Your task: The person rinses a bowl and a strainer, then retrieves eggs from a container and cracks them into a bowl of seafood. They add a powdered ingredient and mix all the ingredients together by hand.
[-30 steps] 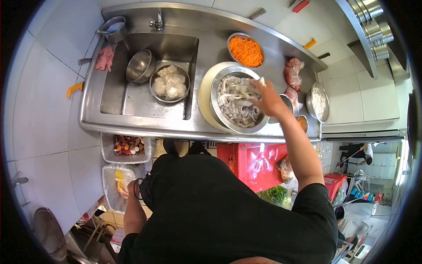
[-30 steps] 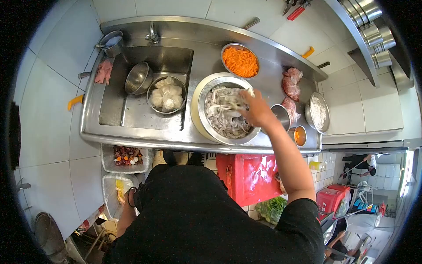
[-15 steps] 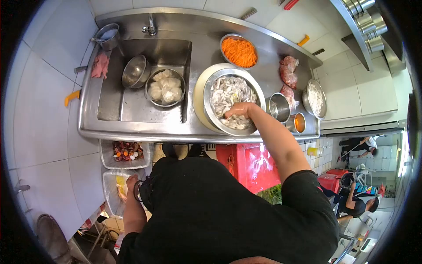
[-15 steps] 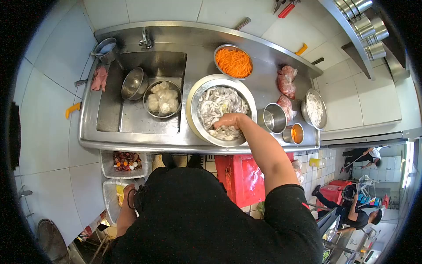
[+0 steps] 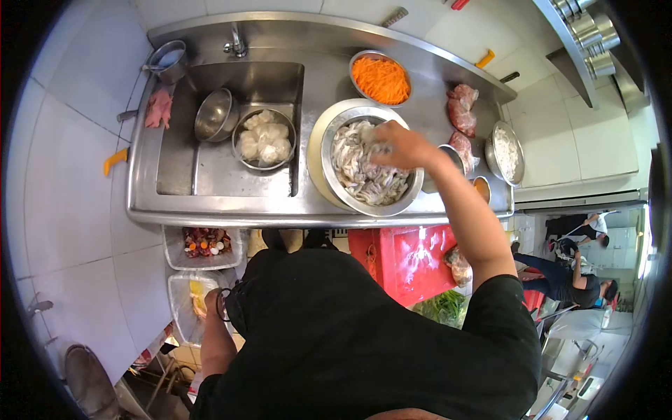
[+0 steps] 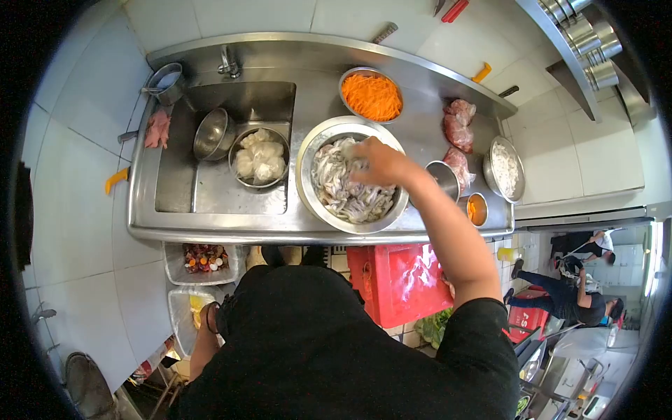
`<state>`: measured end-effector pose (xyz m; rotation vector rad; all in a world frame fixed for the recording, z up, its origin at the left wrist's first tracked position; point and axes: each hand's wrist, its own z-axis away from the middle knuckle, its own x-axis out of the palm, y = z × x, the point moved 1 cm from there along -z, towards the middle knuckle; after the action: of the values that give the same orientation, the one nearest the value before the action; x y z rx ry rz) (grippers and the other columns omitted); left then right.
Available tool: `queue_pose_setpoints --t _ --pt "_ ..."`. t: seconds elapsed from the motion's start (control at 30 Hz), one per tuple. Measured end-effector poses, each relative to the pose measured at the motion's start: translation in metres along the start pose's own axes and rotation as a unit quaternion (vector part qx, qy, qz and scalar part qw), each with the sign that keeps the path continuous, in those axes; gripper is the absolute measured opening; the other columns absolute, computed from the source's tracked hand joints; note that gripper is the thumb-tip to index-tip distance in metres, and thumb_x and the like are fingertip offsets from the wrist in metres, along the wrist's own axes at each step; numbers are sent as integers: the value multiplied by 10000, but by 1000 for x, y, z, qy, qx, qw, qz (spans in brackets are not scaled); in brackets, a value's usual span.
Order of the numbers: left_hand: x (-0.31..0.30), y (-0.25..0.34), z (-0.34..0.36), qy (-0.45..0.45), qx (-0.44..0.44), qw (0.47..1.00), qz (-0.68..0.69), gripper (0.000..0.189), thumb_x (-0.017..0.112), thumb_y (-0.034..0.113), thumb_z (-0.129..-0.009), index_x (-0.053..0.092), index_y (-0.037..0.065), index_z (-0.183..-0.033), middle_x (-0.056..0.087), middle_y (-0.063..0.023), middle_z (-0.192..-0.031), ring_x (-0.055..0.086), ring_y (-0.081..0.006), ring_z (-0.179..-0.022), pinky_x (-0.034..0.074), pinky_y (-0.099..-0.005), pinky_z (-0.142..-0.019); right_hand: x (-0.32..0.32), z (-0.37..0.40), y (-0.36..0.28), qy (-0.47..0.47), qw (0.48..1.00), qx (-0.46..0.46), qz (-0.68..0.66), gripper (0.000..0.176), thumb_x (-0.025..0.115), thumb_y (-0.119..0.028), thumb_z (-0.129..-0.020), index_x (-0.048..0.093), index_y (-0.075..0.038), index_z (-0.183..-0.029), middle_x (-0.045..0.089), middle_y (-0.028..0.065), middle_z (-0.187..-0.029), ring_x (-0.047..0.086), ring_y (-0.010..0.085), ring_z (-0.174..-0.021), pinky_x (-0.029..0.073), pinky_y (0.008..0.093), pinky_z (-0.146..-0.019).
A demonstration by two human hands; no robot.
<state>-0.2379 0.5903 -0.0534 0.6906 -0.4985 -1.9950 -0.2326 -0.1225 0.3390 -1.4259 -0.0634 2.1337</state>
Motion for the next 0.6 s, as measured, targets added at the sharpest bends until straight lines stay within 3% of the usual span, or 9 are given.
queue_pose_setpoints --t 0.1,0.13,0.2,0.27,0.4,0.47,0.5,0.53,0.6 --pt "15 11 -3 29 -80 986 147 214 730 237 -908 691 92 -1061 610 -21 -765 583 -169 -609 452 -314 -479 53 22 -29 119 957 -188 188 624 790 -358 -775 652 -138 -1342 639 267 -1322 666 436 -1137 540 446 -984" --pt "19 3 -10 41 -63 980 183 197 733 205 -907 697 79 -1055 614 -15 -747 574 -165 -576 441 -314 -458 77 16 -31 74 963 -118 231 626 791 -351 -778 660 -108 -1340 455 241 -1488 651 452 -1166 521 491 -1008" --pt "23 -8 -21 58 -36 970 233 177 735 169 -905 705 60 -1042 622 -14 -733 571 -166 -552 438 -316 -450 95 3 -44 24 962 -46 269 629 792 -344 -782 668 -78 -1338 271 215 -1653 635 468 -1196 503 537 -1032" --pt "23 -13 -25 57 -17 971 230 170 732 163 -905 709 49 -1028 631 -23 -742 582 -173 -568 456 -320 -475 95 -21 -51 -125 961 57 238 502 772 -285 -768 734 -80 -1224 481 223 -1522 680 421 -1136 541 510 -983" --pt "25 -15 -24 50 43 975 211 159 728 151 -904 717 25 -1001 647 -40 -758 603 -187 -601 491 -327 -526 127 -64 -15 -91 971 52 214 405 765 -270 -743 774 -55 -1086 657 226 -1304 714 383 -1059 577 469 -908" --pt "25 -22 -24 45 85 975 199 156 725 145 -904 721 14 -988 655 -49 -766 613 -194 -617 509 -331 -551 125 -74 -12 -124 955 -44 265 364 734 -268 -763 771 -10 -1017 721 236 -1135 722 374 -1028 585 452 -875" --pt "25 -25 -24 37 98 975 195 155 724 142 -904 723 8 -981 659 -54 -770 618 -197 -625 518 -333 -564 123 -80 -11 -85 983 -24 163 395 712 -259 -786 750 42 -1039 694 274 -1190 711 391 -1055 576 477 -889" --pt "25 -29 -24 30 109 976 187 154 723 139 -904 725 2 -974 663 -58 -774 624 -201 -633 526 -335 -577 117 -82 -5 -82 983 -21 161 395 712 -259 -786 750 42 -1039 694 274 -1190 711 391 -1055 576 477 -889" --pt "24 -24 -22 -9 109 975 192 156 715 142 -904 726 3 -974 659 -52 -769 630 -211 -657 537 -346 -609 71 -60 -25 -151 972 155 -90 525 705 -247 -786 677 64 -1208 684 289 -1208 697 398 -1086 576 500 -888"
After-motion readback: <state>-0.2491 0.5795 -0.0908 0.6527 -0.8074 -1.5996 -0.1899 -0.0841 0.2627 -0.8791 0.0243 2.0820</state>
